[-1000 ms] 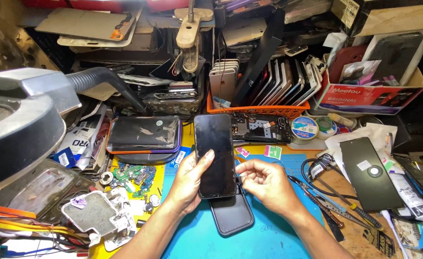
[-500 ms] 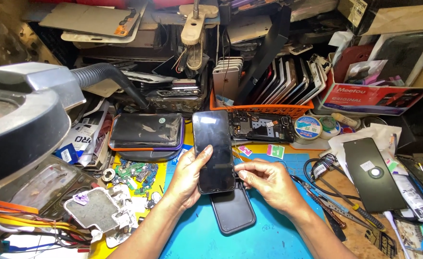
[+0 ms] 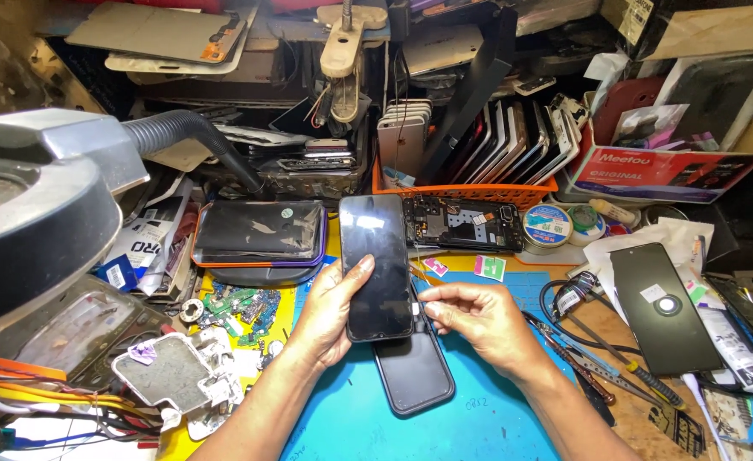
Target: Disassembling a smartphone to access internal components, including removing the cover and disconnecting ribbon cables.
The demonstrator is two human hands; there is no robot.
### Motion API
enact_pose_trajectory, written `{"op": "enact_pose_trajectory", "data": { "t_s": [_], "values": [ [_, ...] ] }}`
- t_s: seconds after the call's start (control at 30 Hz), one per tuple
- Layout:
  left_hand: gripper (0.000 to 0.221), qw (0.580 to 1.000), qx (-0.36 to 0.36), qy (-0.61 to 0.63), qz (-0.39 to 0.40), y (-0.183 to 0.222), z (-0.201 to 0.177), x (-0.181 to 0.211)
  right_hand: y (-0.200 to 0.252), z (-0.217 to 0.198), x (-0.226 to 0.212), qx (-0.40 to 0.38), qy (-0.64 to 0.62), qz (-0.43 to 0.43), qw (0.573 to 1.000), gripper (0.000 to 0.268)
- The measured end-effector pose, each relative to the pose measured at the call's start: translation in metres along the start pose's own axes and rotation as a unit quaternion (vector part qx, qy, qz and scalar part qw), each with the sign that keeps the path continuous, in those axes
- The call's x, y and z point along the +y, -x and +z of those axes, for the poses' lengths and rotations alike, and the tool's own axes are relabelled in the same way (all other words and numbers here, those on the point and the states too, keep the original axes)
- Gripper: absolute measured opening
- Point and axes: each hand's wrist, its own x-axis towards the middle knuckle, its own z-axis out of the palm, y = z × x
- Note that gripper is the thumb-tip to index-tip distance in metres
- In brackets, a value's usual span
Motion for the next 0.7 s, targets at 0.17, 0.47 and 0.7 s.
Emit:
{"op": "enact_pose_trajectory", "data": {
  "t_s": [0.17,0.47,0.7],
  "values": [
    [0.017,0.999,-0.001,0.015,0.043,-0.008,-0.008,-0.006,-0.002,0.003,0.003,0.03,-0.024,-0.003,0.999,0.023],
    [0.015,0.996,0.016,0.044,0.07,-0.007,-0.009,0.015,-0.004,0.009,0.013,-0.002,0.113,-0.012,0.993,0.021],
    [0.017,0.992,0.016,0.075,0.097,-0.01,-0.016,0.016,-0.001,0.031,-0.011,-0.039,0.387,-0.076,0.918,0.011]
  ]
}}
